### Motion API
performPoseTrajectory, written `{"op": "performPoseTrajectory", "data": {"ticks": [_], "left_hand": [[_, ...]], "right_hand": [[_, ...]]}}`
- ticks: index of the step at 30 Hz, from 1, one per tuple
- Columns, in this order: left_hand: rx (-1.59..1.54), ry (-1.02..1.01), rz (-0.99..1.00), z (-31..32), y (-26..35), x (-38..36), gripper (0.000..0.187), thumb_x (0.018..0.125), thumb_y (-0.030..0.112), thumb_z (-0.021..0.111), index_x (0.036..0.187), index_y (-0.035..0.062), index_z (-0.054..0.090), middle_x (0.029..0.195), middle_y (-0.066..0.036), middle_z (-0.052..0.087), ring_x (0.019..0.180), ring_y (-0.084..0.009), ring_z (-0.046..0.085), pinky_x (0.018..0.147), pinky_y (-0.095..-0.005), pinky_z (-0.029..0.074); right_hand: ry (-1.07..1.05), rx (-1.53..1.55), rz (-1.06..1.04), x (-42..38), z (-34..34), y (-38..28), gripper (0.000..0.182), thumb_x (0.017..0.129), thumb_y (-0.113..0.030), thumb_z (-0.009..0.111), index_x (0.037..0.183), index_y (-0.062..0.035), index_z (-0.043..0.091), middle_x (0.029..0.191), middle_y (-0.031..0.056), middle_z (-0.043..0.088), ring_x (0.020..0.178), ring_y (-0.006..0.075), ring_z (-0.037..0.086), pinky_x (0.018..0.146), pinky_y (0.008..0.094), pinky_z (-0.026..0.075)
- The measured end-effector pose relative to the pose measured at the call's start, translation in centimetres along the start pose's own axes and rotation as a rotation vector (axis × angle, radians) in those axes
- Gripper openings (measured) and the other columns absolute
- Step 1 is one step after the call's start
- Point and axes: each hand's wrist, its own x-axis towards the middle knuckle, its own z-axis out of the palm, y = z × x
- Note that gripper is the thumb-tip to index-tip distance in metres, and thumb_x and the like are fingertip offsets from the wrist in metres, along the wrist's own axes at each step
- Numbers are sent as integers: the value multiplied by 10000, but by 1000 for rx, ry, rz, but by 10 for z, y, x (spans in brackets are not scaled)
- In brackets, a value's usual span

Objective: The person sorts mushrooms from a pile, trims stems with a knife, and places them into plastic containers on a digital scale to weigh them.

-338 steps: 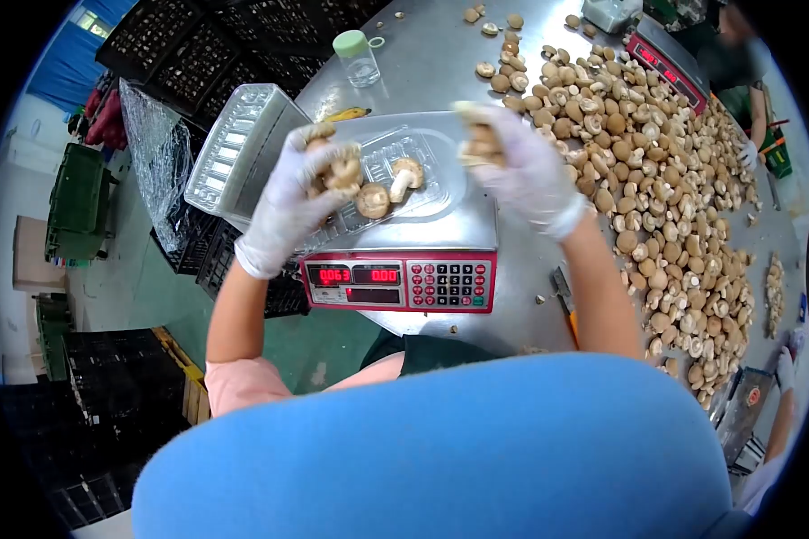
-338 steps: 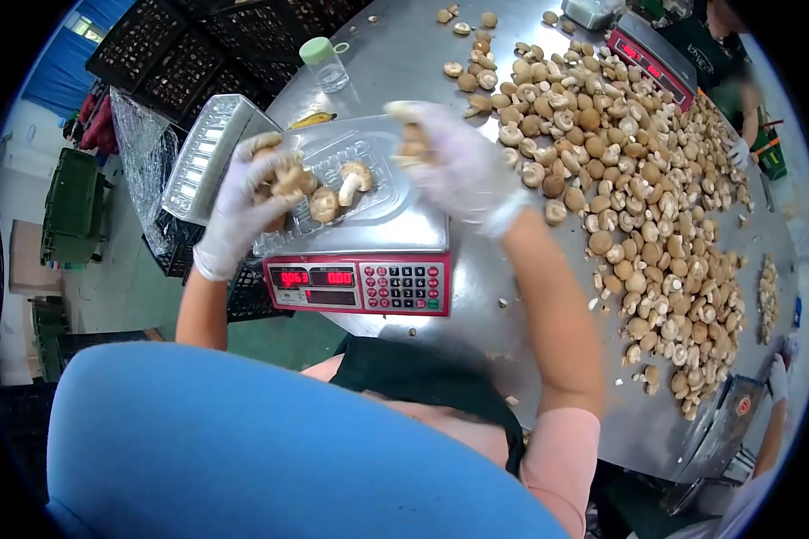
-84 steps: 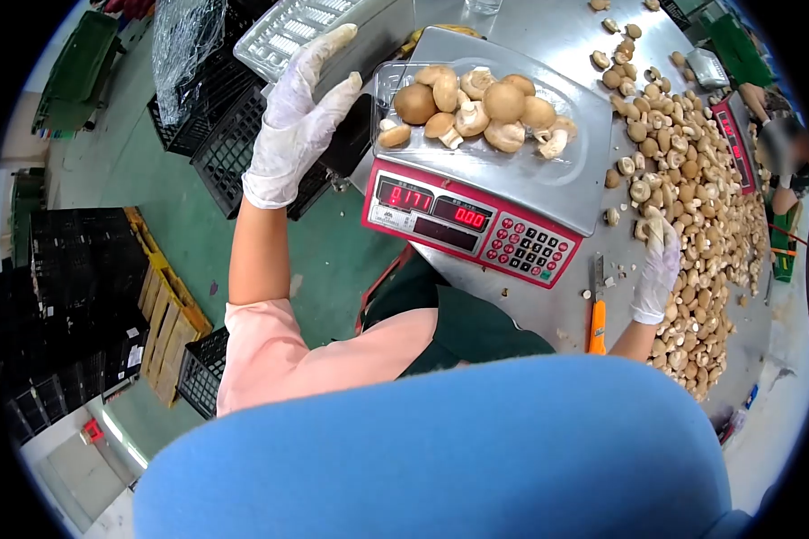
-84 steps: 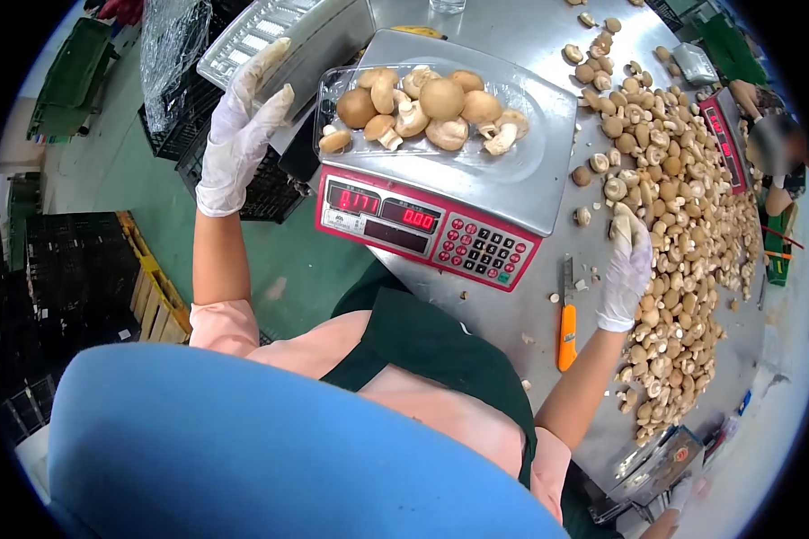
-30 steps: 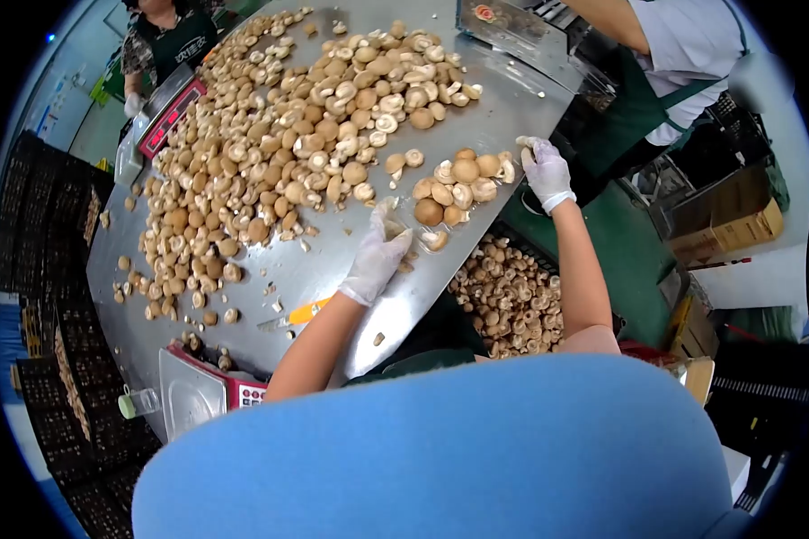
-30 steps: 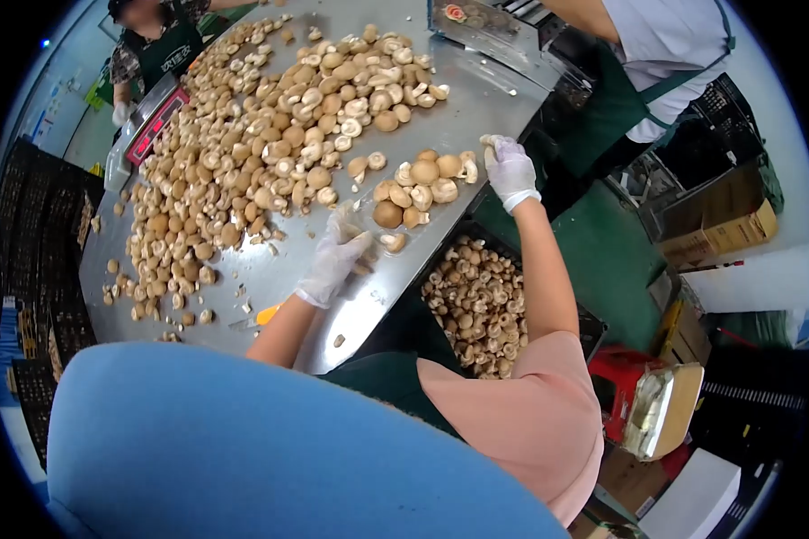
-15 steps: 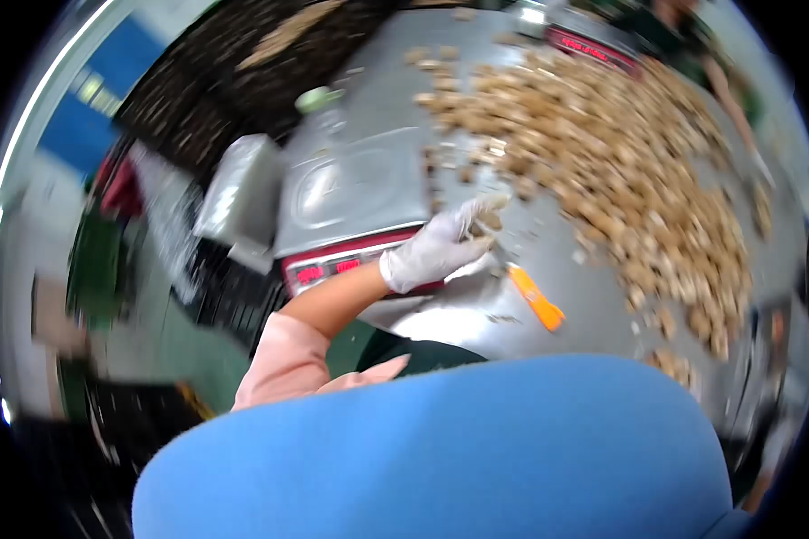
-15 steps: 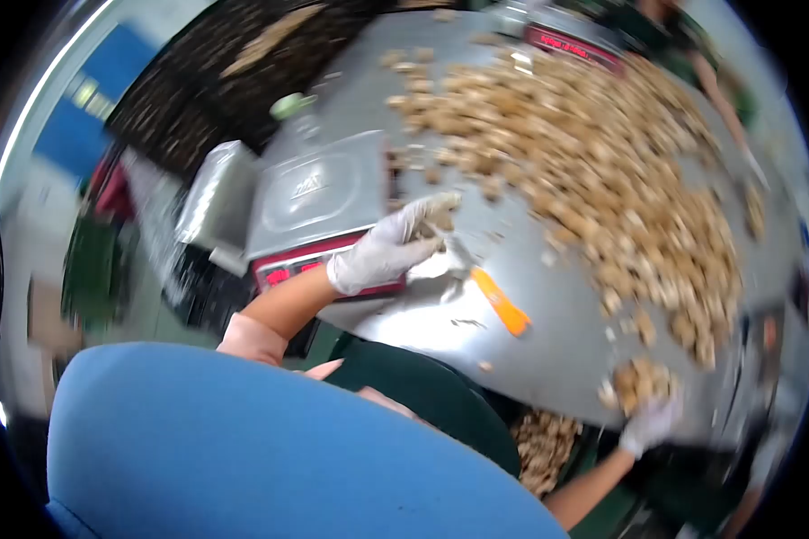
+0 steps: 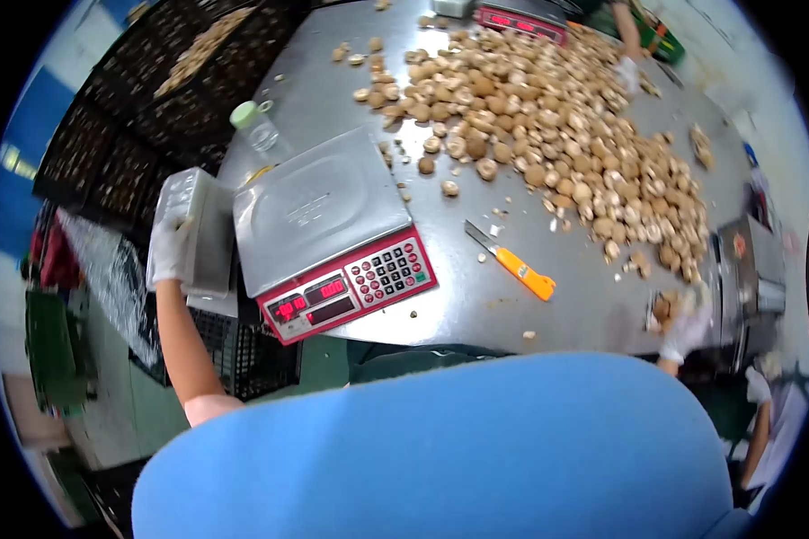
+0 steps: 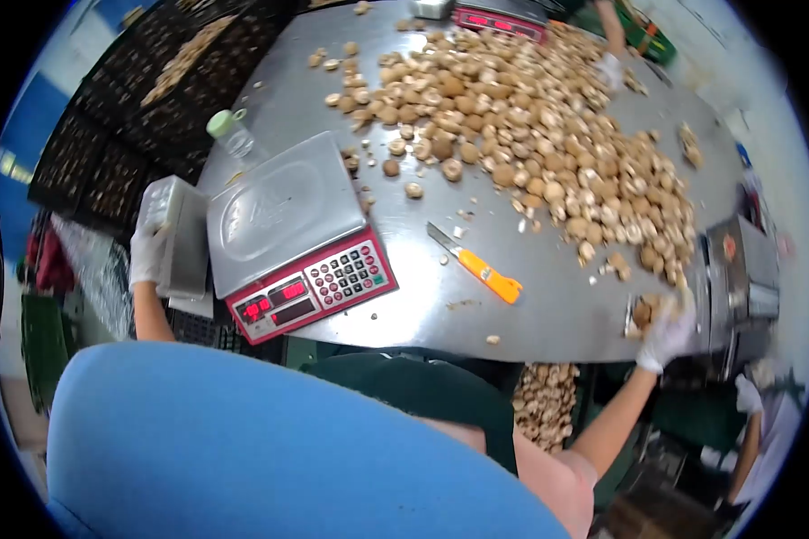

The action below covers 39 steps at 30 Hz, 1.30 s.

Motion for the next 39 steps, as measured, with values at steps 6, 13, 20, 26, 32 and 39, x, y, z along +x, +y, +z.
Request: {"op": "performPoseTrajectory", "data": {"ticks": [6, 13, 20, 26, 32, 39], "left_hand": [[-538, -269, -345, -6, -14, 13, 182, 873, 136, 702, 875, -43, 730, 653, 18, 604, 576, -75, 509, 534, -264, 414], [-278, -259, -222, 7, -39, 20, 182, 885, 109, 667, 837, -64, 692, 619, -59, 603, 545, -133, 528, 530, -322, 433], [-44, -169, 78, -8, -8, 8, 191, 899, 115, 618, 805, -49, 598, 700, -171, 587, 639, -299, 557, 620, -390, 460], [347, -58, 141, -1, -71, 20, 167, 924, 146, 568, 965, -15, 578, 915, -226, 592, 831, -410, 569, 726, -480, 451], [345, 336, 76, -24, 63, 0, 260, 898, 112, 634, 1140, 20, 607, 1100, -210, 615, 996, -384, 608, 838, -436, 492], [-21, 207, 374, 14, 239, -46, 339, 878, 90, 667, 1207, 37, 606, 1171, -201, 611, 1048, -377, 613, 884, -419, 499]], "right_hand": [[-61, 126, -388, -52, 54, -140, 341, 897, -49, 652, 1237, -76, 672, 1249, 108, 668, 1157, 285, 613, 1041, 407, 464], [-200, 140, -309, -103, 97, -176, 259, 878, -116, 673, 1137, -129, 686, 1189, 114, 669, 1088, 321, 626, 958, 431, 503], [-218, 175, -272, -100, 105, -170, 275, 858, -88, 699, 1129, -134, 691, 1203, 98, 666, 1100, 302, 629, 921, 387, 533], [-112, 192, -243, -36, 128, -157, 367, 878, -201, 699, 1234, -128, 646, 1293, 121, 609, 1170, 336, 574, 1009, 443, 479], [-432, -51, -367, 54, 154, -204, 754, 819, -275, 767, 1491, -257, 426, 1529, 118, 397, 1364, 355, 435, 1109, 448, 416], [-967, -435, -442, 111, 193, -241, 840, 781, -228, 771, 1518, -370, 392, 1575, 107, 337, 1374, 317, 424, 1048, 491, 468]]}}
